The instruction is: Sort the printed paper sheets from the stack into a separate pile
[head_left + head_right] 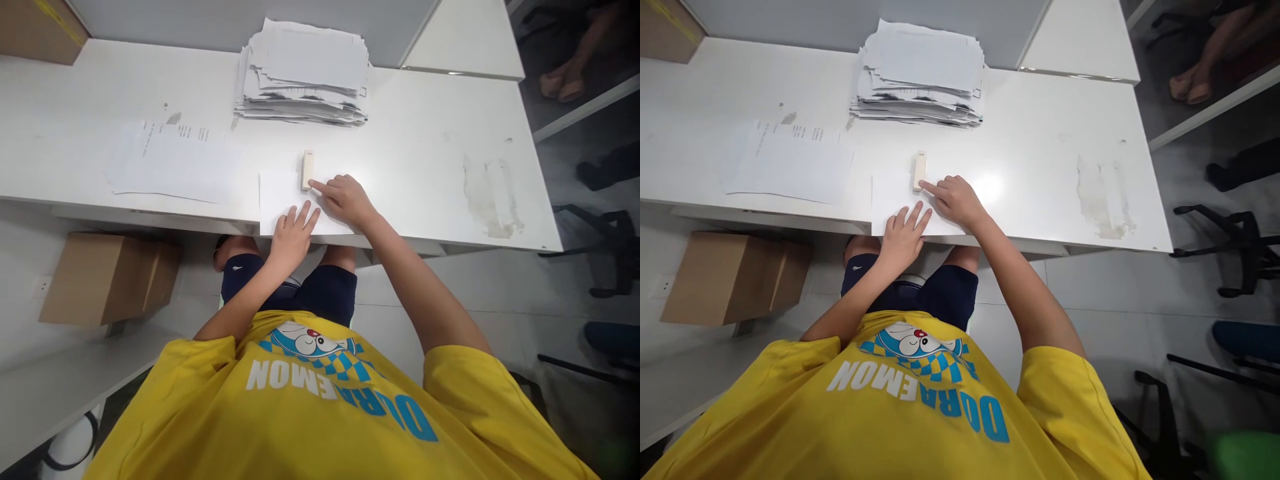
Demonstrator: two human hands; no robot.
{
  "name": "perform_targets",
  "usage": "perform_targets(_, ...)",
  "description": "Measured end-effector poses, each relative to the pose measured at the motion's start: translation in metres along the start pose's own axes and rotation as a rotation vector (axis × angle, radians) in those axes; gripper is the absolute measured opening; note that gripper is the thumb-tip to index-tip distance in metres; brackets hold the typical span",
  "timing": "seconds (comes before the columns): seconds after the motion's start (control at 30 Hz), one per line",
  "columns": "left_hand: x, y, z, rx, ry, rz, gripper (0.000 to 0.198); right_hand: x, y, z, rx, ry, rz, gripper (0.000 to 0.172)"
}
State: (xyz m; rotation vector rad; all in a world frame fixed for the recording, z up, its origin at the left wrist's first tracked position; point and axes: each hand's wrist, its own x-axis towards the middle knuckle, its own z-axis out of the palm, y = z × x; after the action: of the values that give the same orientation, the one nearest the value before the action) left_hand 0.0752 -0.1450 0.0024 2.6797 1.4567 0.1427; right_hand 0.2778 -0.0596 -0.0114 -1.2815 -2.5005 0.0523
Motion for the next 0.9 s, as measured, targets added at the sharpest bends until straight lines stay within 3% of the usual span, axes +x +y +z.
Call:
perform_targets(0.4,-0.004,-0.005,0.002,0.057,0.041,0.012,0.06,0.007,-0.035,-0.009,-0.074,-0.094,0.09,0.051)
perform_targets(0.7,-0.005,-0.015,0.009,0.094,0.109,-0.013,0.063,0.02,-0.056,-0.015,-0.1,-0.077,0.214,0.047)
perform_targets(0.8,-0.01,-0.014,0.005,0.084,0.129,-0.009,0.063,0.022,-0.059,-0.02,-0.022,-0.066,0.257,0.047)
perform_targets(0.9,-0.03,-0.015,-0.007,0.082,0.102,0.02,0.063,0.016,-0.047,-0.027,0.228,0.054,0.34,0.048)
